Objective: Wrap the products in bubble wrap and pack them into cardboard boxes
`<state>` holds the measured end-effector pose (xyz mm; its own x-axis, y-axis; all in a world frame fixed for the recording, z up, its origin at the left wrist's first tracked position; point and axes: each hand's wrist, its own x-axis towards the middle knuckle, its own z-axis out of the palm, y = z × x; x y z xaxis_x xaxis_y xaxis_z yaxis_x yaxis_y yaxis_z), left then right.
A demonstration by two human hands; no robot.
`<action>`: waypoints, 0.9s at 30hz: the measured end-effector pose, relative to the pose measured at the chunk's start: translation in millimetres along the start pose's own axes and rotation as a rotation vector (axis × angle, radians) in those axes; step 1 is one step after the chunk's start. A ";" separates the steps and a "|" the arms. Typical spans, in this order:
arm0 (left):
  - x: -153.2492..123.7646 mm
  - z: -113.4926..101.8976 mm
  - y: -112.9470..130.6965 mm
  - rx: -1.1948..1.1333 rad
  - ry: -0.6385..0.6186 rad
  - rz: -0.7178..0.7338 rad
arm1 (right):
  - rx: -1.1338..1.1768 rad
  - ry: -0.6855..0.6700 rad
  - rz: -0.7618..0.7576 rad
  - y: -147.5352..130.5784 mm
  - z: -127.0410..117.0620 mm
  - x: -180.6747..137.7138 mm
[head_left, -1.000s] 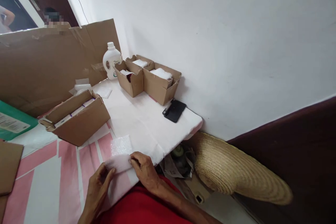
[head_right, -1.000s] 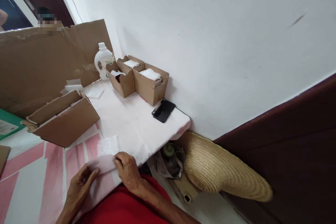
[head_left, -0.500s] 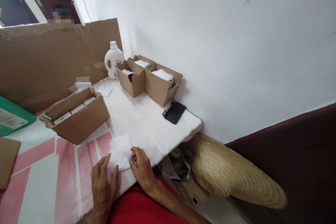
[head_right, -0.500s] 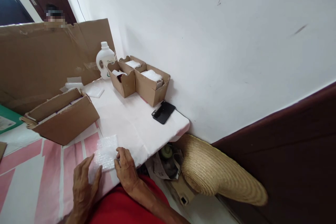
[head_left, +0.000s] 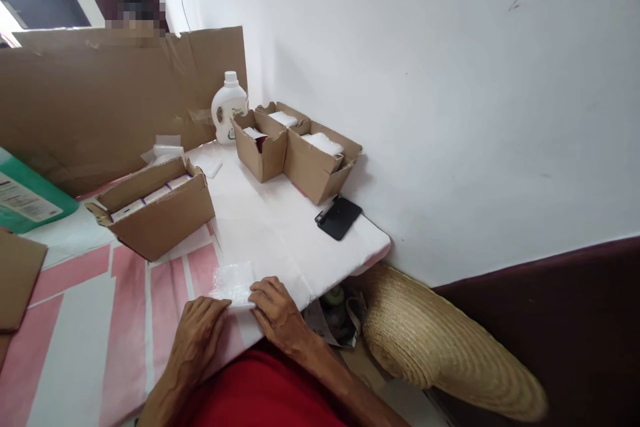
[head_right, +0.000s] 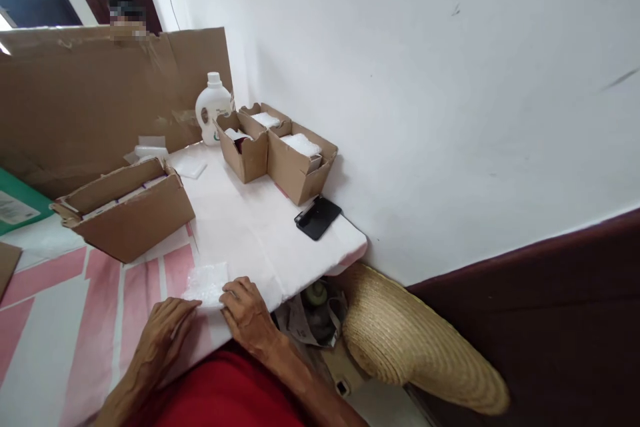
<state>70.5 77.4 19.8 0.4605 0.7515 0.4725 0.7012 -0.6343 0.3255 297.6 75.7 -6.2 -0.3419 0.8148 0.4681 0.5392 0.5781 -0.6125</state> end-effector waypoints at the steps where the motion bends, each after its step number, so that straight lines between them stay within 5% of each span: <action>1: 2.8 -2.8 1.4 -0.017 0.001 -0.031 | 0.047 0.021 0.026 -1.5 -1.2 2.5; 7: 23.4 -4.0 -0.1 -0.091 0.121 -0.350 | 0.089 0.044 0.359 1.3 9.9 21.2; 11: 23.6 10.4 -0.3 0.056 0.206 -0.259 | 0.078 0.082 0.424 14.2 20.4 34.7; 14: 12.8 27.1 3.1 0.195 0.060 -0.089 | 0.041 0.050 0.439 20.5 22.7 40.8; 19: -8.0 54.7 5.4 0.339 -0.105 -0.084 | -0.135 0.115 0.293 14.9 19.1 41.5; 23: -10.1 58.4 3.1 0.356 -0.064 -0.070 | -0.178 -0.084 0.034 11.2 13.2 31.8; 27: -1.7 50.6 -9.3 0.327 -0.033 -0.041 | -0.188 -0.204 -0.017 22.5 5.2 25.7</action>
<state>90.8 91.2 -25.5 0.4422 0.7837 0.4362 0.8544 -0.5160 0.0610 296.9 109.9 -11.3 -0.4896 0.8080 0.3277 0.6587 0.5890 -0.4682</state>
